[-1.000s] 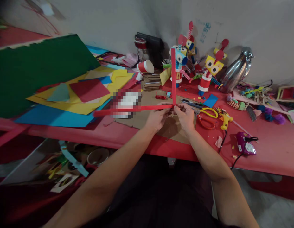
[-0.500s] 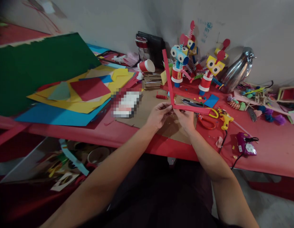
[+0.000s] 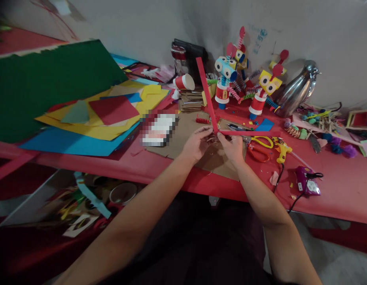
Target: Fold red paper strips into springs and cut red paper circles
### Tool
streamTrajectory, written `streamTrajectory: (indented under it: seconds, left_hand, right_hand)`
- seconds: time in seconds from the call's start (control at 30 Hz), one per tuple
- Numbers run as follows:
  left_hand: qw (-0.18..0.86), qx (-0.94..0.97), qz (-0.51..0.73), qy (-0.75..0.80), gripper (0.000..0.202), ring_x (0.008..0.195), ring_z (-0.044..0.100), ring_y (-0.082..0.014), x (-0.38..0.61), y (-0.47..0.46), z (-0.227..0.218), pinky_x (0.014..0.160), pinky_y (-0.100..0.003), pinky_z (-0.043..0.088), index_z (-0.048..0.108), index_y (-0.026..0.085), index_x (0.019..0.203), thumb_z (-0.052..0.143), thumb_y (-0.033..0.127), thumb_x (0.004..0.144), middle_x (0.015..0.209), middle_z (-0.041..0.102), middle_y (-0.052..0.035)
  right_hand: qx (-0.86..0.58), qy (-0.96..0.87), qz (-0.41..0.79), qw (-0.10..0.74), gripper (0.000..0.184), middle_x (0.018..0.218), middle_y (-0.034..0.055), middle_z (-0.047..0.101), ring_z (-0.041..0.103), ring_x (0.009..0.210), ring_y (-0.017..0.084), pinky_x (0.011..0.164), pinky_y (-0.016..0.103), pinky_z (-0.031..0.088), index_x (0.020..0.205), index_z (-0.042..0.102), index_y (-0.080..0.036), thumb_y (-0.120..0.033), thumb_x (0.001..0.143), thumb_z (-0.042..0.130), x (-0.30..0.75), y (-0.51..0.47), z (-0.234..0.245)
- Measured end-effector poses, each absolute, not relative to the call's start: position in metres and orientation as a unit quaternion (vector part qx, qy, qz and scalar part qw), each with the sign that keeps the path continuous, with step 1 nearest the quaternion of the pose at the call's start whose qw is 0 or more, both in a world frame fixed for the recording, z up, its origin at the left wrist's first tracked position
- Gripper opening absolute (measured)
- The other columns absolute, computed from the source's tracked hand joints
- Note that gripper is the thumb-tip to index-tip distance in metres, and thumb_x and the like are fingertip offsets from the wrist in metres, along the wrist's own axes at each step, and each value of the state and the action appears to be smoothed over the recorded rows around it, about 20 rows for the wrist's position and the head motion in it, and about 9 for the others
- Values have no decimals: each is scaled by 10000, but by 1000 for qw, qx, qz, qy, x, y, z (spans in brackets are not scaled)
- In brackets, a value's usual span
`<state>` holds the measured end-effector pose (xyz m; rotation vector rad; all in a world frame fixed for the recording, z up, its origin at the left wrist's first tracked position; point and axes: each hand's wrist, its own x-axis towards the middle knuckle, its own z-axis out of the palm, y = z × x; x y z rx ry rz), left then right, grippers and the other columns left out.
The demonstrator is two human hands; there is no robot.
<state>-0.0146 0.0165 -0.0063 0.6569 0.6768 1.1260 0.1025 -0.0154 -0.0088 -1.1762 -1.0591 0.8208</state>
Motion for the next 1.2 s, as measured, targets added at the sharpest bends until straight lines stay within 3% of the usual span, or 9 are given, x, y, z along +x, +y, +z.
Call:
streamTrajectory:
  seconds: [0.13,0.27,0.53,0.87,1.2]
  left_hand:
    - [747,312,495,315,148,660,634,-133,-19,20,-8,731,-302,508,669,189,676,776,284,638,683,688,-11]
    - [729,353,483,334,176,583,584,-95,-20,21,-8,665,-257,495,665,179,627,821,202,550,623,658,13]
    - [740,348,469,335,134,597,582,-83,-21,19,-5,671,-236,489,696,169,652,792,151,561,663,679,3]
    - [753,363,435,335,90,530,547,-55,-23,19,-5,561,-189,448,699,152,655,748,93,610,641,671,5]
    - [770,219,489,348,190,578,600,-58,-21,25,-2,643,-168,498,615,143,571,714,2,653,583,644,19]
  right_hand:
    - [-526,-467,359,614,121,646,-20,702,642,594,149,666,327,551,707,716,-208,-325,684,694,105,-13,-11]
    - [-510,-455,412,602,133,594,-20,686,628,555,142,602,295,538,675,699,-199,-329,644,705,105,-12,-8]
    - [-520,-478,409,577,162,579,-10,660,588,516,128,541,270,496,668,666,-187,-341,633,700,110,-13,-2]
    - [-513,-574,321,552,270,713,-38,601,583,642,127,622,278,472,885,503,-224,-270,671,661,117,-10,-6]
    - [-454,-562,405,560,311,773,-13,642,627,726,149,698,310,524,947,512,-237,-341,701,672,114,-9,-9]
